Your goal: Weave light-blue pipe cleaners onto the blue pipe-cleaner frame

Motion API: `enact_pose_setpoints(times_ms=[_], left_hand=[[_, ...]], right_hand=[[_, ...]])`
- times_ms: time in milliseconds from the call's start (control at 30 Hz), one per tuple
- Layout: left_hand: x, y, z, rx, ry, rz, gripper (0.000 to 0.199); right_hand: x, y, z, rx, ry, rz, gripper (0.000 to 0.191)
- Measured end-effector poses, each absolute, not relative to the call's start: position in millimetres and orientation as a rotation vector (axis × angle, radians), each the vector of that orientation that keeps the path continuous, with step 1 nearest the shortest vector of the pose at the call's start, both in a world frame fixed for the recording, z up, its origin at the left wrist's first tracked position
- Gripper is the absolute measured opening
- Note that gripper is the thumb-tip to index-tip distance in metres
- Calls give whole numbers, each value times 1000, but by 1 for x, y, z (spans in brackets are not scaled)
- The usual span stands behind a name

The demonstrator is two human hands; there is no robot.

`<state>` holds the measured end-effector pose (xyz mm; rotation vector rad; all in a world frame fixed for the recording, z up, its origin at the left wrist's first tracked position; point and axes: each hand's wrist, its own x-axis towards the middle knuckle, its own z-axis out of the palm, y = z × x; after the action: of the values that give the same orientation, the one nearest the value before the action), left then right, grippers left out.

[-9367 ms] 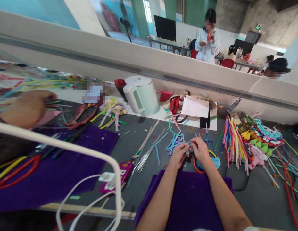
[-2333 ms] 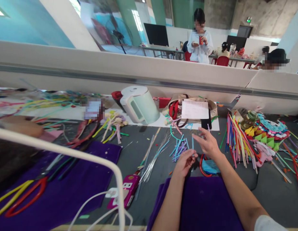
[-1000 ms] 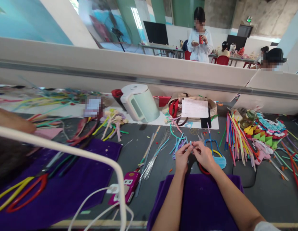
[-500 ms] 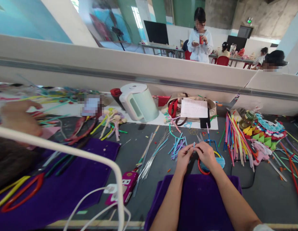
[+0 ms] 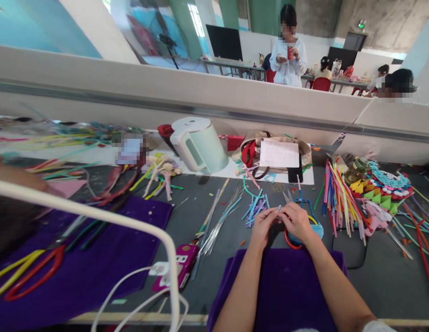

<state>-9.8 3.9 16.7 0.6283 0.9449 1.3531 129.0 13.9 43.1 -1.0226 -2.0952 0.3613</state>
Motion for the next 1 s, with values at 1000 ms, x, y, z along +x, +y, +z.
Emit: enact_pose_setpoints(times_ms=[1000], left_hand=[[-9,1,17,869,888,1242,28]], right_hand=[[143,21,49,-1039,-1864,922,8]])
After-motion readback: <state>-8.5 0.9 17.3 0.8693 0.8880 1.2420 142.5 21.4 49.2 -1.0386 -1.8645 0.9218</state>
